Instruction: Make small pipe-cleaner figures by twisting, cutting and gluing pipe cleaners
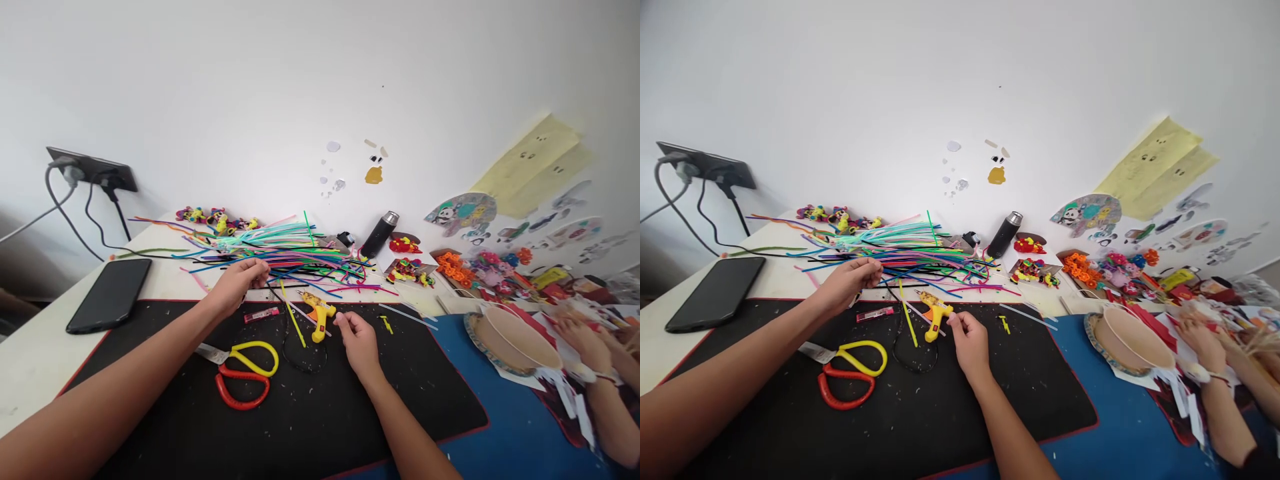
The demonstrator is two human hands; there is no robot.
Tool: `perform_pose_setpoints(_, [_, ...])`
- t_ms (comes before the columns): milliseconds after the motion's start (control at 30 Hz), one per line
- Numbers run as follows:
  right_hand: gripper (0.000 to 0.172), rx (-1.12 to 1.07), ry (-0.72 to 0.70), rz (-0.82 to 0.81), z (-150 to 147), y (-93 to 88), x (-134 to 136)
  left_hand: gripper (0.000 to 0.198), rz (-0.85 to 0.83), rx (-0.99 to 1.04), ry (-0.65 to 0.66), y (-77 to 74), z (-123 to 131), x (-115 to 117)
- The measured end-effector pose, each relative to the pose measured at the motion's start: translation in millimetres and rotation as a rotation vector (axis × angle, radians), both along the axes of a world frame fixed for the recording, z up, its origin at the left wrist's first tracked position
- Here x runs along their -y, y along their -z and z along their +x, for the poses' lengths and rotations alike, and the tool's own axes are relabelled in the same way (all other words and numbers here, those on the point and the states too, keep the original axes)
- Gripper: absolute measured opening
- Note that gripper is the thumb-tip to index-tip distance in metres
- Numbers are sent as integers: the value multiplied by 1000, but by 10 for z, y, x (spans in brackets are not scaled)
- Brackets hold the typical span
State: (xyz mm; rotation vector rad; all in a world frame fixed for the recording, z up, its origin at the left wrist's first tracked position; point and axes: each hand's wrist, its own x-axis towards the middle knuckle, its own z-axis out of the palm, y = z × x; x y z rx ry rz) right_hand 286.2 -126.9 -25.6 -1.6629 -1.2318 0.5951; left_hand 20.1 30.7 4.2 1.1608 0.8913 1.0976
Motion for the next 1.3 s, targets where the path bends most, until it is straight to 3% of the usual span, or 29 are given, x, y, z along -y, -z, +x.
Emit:
perform_pose_setpoints(267, [50, 86, 70, 0, -44, 3, 61, 33, 21, 21, 69, -116, 171, -261])
perform_pose_setpoints(467, [51, 76, 118, 1, -78, -70, 80, 32, 11, 55, 56, -244, 127, -315])
perform_pose_setpoints(567, [44, 116, -90, -26, -265, -236, 139, 31, 19, 76, 41, -338, 95, -284])
perform_pose_setpoints(700, [31, 410, -496, -75, -716, -501, 150, 30, 27, 84, 57, -451, 64, -222])
perform_pose_setpoints(867, [60, 832, -746, -103, -1207, -589, 44, 31, 26, 55, 62, -544, -99, -88])
perform_pose_setpoints(933, [62, 891, -772, -156, -1301, -544, 13, 30, 25, 42, 56, -544, -206, -28])
perform_pose_setpoints(1133, [30, 975, -761, -209, -1369, -452, -43, 30, -2, 15, 37, -379, -420, 92])
perform_pose_setpoints(1300, [31, 859, -737, -206, -1396, -470, -17, 33, -31, 10, 38, -250, -437, 139])
